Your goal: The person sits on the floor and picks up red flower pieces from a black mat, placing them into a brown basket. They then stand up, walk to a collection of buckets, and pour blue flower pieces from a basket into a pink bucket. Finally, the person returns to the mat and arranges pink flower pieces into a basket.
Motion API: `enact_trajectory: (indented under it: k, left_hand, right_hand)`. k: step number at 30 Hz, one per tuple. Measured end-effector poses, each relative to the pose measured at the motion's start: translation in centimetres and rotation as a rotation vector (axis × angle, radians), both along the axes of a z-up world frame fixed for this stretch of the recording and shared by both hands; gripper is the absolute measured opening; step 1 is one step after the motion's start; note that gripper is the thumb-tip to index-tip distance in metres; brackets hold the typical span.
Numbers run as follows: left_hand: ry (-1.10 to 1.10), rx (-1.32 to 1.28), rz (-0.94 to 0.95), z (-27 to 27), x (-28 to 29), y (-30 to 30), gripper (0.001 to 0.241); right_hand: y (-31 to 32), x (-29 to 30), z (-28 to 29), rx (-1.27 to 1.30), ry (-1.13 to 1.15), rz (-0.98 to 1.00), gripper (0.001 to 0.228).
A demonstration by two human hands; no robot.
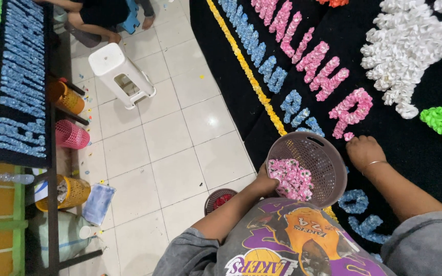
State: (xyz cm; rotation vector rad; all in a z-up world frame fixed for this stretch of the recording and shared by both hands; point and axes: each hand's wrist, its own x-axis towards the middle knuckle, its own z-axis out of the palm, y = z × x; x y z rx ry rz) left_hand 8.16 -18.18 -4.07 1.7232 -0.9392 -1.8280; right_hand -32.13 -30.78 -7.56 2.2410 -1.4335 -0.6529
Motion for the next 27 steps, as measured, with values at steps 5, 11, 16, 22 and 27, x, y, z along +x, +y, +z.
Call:
enact_trajectory:
  k: [5,11,16,22,27]
  left_hand:
    - [-0.066,-0.138,-0.057,-3.3,0.6,0.9,0.122]
    - [-0.041,-0.025,0.001,-1.6,0.8,0.4,0.119]
    - [0.025,-0.092,0.097,-4.2,0.3,1.6,0.123]
    - [-0.126,0.022,-0.005,-1.0,1.3,0.9,0.120]
    - [-0.051,-0.003,0.048,-2.7,1.6,0.8,0.124]
  right_hand:
    - [5.8,9.2,7.0,0.379,-0.709,-0.272,0.021]
    - [0.4,3.4,3.3,-0.268,-0.170,-0.022,0.054]
    - [-2.1,3.6,1.4,0.038,-0.328,-0.190,0.015]
    - [3.6,11.7,12.5,0.467,-0.567,-0.467,0.096]
    - [3.6,4.9,5.8,0.257,0.171,-0.465,0.027]
